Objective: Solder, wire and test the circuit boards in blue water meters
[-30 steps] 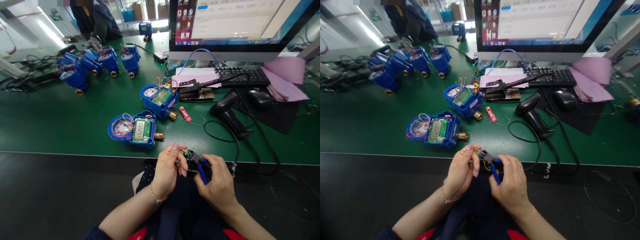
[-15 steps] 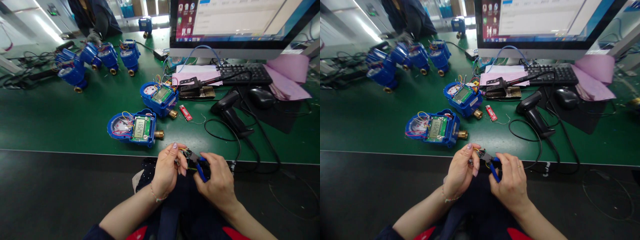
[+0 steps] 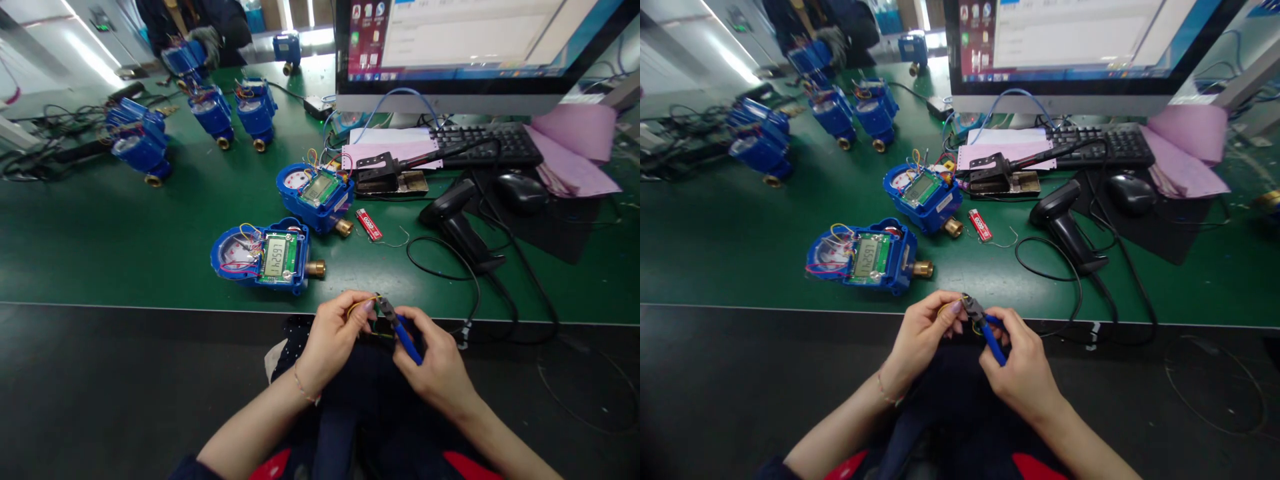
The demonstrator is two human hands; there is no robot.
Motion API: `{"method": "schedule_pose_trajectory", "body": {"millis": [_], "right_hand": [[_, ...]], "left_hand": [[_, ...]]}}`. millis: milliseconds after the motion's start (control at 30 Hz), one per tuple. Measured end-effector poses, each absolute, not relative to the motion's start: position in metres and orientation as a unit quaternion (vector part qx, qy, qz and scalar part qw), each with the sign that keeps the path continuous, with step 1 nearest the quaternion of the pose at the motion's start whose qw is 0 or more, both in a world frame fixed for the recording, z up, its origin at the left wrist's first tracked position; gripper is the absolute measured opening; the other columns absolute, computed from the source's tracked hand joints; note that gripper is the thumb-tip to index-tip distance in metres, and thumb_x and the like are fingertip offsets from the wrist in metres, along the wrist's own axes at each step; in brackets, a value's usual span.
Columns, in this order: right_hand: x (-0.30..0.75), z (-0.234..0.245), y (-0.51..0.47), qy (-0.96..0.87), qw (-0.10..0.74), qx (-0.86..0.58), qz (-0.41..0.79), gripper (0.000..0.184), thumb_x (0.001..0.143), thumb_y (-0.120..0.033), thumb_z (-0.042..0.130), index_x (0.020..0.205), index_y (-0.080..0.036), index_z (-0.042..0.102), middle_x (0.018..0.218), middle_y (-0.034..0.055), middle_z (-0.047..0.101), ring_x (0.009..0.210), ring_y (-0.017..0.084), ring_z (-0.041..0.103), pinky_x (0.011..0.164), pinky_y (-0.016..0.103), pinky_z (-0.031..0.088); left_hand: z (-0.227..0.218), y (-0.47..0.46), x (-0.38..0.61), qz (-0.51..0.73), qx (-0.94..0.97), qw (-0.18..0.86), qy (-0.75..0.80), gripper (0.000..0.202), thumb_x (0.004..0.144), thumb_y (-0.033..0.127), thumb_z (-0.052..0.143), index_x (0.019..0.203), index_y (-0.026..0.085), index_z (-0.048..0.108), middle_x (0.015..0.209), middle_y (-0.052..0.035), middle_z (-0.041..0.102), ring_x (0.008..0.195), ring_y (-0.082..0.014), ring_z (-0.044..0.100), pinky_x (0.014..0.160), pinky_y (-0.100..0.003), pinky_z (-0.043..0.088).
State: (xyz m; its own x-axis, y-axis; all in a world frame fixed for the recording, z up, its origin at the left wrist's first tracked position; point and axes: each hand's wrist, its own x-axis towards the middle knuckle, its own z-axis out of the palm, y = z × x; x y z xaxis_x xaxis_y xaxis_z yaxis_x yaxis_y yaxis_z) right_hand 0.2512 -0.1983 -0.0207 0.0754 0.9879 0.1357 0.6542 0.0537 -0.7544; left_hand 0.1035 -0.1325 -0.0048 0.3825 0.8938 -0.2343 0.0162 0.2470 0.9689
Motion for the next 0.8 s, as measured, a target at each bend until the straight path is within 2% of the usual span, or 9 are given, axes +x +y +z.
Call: {"method": "schedule_pose_trajectory", "body": {"millis": [100,200,300,500,600,800], "right_hand": [[0.2542,-0.0204,-0.1986,-0.611,0.337,-0.634,0.335,0.023,0.071,-0.016,0.046,0.094,-0.020,0.051,0.070,-0.0024,0.056,0.058,0.011,0.054,0.056,0.022,0.046],[0.2559,-0.0226,-0.1994,-0.586,0.335,-0.630,0.385,0.023,0.071,-0.017,0.046,0.094,-0.020,0.050,0.072,-0.0019,0.055,0.063,0.012,0.055,0.059,0.023,0.047],[0.2571,-0.0254,-0.2006,-0.579,0.339,-0.617,0.410,0.028,0.071,-0.016,0.046,0.099,-0.021,0.049,0.081,-0.0004,0.055,0.072,0.013,0.055,0.069,0.026,0.048],[0.2594,-0.0250,-0.2021,-0.559,0.337,-0.590,0.476,0.032,0.072,-0.016,0.044,0.104,-0.021,0.048,0.084,0.0003,0.053,0.074,0.013,0.052,0.077,0.029,0.048],[0.2602,-0.0224,-0.2016,-0.567,0.330,-0.584,0.478,0.033,0.071,-0.015,0.043,0.103,-0.020,0.049,0.084,0.0007,0.052,0.073,0.013,0.052,0.074,0.028,0.048],[0.2608,-0.0171,-0.1986,-0.620,0.326,-0.599,0.388,0.034,0.068,-0.014,0.044,0.100,-0.019,0.052,0.085,0.0016,0.053,0.080,0.015,0.054,0.072,0.026,0.045]], "left_hand": [[-0.0005,-0.1277,0.0967,0.295,0.604,0.587,0.451,0.020,0.085,0.035,0.055,0.079,0.017,0.062,0.067,0.0004,0.055,0.059,-0.0110,0.050,0.057,-0.022,0.037],[0.0029,-0.1267,0.0943,0.260,0.637,0.569,0.450,0.025,0.088,0.038,0.048,0.073,0.018,0.054,0.057,0.0037,0.048,0.052,-0.0102,0.044,0.053,-0.023,0.033],[0.0038,-0.1284,0.0955,0.244,0.645,0.578,0.437,0.033,0.090,0.040,0.040,0.065,0.019,0.045,0.050,0.0050,0.043,0.047,-0.0101,0.040,0.051,-0.023,0.030],[-0.0020,-0.1300,0.0983,0.256,0.594,0.646,0.405,0.032,0.088,0.039,0.041,0.064,0.019,0.044,0.055,0.0029,0.048,0.053,-0.0112,0.044,0.056,-0.024,0.033],[-0.0018,-0.1291,0.0991,0.260,0.541,0.689,0.406,0.030,0.087,0.038,0.044,0.064,0.019,0.044,0.055,0.0028,0.047,0.052,-0.0105,0.044,0.055,-0.022,0.036],[-0.0009,-0.1275,0.1002,0.258,0.488,0.735,0.394,0.027,0.084,0.036,0.046,0.064,0.017,0.047,0.057,0.0018,0.048,0.053,-0.0097,0.045,0.055,-0.021,0.038]]}}
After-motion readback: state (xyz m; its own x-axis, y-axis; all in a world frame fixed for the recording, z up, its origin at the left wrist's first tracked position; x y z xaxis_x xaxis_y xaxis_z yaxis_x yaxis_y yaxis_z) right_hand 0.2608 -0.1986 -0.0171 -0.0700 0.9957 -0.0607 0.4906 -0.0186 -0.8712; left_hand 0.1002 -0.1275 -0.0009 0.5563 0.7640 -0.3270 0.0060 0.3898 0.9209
